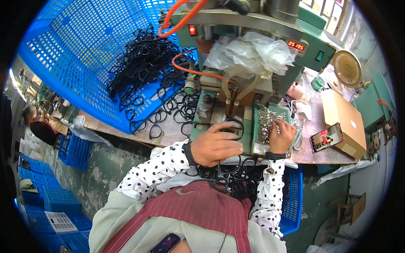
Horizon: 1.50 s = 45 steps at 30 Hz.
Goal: The person assembles eyeglasses by inserting small metal components into black frames using a press machine. They repeatedly pick frames from a blue basket, place them in the machine, add components, and operate the press to secure the parts.
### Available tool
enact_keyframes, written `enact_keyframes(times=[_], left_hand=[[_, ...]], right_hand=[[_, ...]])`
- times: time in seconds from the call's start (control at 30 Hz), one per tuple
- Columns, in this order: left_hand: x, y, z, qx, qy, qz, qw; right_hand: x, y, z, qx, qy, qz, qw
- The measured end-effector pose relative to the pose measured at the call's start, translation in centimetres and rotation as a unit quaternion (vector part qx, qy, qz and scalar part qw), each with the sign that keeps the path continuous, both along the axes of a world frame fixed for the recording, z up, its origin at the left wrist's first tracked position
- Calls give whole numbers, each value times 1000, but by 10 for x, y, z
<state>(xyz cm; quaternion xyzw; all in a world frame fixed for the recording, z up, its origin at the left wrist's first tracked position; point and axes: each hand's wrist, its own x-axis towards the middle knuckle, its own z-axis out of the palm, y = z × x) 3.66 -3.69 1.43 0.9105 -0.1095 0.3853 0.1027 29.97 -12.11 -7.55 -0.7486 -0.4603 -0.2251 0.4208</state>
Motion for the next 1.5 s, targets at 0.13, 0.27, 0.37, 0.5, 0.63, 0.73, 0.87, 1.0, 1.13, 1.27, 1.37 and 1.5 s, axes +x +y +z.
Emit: enact_keyframes(times=[0.13, 0.27, 0.37, 0.5, 0.63, 0.73, 0.87, 1.0, 1.13, 1.27, 1.37, 1.5], left_hand=[[-22, -4, -9, 1, -77, 132, 988], [-76, 42, -74, -38, -39, 473, 880], [-132, 101, -126, -45, 16, 719, 694], [-149, 109, -141, -75, 140, 848, 506], [-148, 133, -158, -88, 113, 756, 638], [-145, 130, -125, -109, 144, 734, 655], [-136, 127, -101, -188, -68, 626, 754], [-75, 63, -47, -150, -173, 457, 860], [-24, 13, 16, -13, -136, 174, 975], [-1, -9, 20, -18, -71, 104, 992], [3, -8, 15, -50, -77, 57, 994], [2, -9, 9, -32, -78, 29, 996]], right_hand=[[-3, -4, 1, 7, -1, -28, 1000], [0, -6, -10, -12, -3, -62, 998], [-7, -1, -5, 10, -18, -59, 998], [-10, 4, -4, 35, -4, -14, 999], [-10, 6, -8, 42, 53, -21, 998], [-14, 10, -7, 46, 63, 4, 997], [-26, 20, 8, 61, 134, 32, 989], [-47, 14, 56, 95, 106, 63, 988], [-77, 6, 88, 95, 364, 204, 904], [-103, 4, 112, 55, 413, 268, 869], [-108, 11, 113, 24, 435, 268, 859], [-117, 26, 111, 68, 464, 275, 839]])
